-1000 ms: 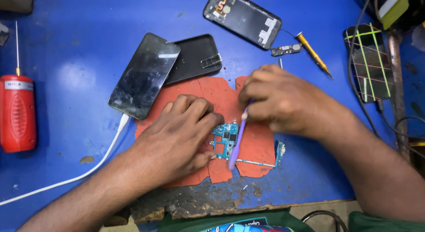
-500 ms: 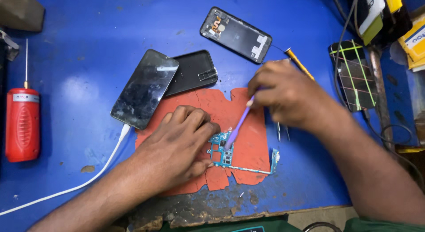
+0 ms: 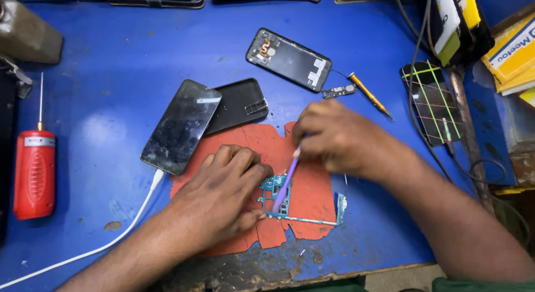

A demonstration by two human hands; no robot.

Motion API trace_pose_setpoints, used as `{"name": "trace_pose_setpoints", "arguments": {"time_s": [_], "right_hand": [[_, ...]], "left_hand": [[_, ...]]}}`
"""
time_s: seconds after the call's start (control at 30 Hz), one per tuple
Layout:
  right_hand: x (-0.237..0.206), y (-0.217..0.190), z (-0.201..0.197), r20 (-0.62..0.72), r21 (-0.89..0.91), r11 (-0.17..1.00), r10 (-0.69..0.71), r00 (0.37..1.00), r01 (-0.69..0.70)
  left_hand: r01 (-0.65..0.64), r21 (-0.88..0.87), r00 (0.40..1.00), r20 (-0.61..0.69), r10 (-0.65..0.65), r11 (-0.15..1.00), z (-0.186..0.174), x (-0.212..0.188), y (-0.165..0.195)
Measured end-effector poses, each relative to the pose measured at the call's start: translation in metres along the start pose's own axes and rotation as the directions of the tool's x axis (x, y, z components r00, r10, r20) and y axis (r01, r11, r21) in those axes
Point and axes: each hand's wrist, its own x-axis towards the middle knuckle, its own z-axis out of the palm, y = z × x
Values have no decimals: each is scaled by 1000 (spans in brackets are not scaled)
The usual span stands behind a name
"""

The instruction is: The person cleans a smartphone motherboard with a purple toothbrush, then uses a soldering iron to work on specific areas of the board. The person holds the board steady with one hand while applying the tools with the other.

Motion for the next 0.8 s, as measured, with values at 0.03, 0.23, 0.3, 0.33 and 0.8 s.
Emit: {"name": "trace_pose_setpoints", "arguments": {"time_s": [0.03, 0.23, 0.3, 0.33, 0.8], "right_hand": [[-1, 1, -1, -10, -27, 998, 60, 998, -60], [0, 3, -1, -12, -52, 999, -1, 1000, 0], [2, 2, 0, -5, -15, 1000, -10, 1000, 10], [3, 1, 0, -22, -43, 998, 44, 999, -45], [7, -1, 1, -39, -91, 996, -20, 999, 16]], "left_hand": [[-10, 2, 1000, -3, 10, 1000, 1, 0, 0], [-10, 10, 1000, -11, 10, 1000, 0, 0, 0], [-8, 7, 1000, -2, 8, 1000, 0, 0, 1], [-12, 12, 1000, 6, 12, 1000, 0, 0, 0], [-23, 29, 1000, -13, 23, 999, 0, 0, 1]]}}
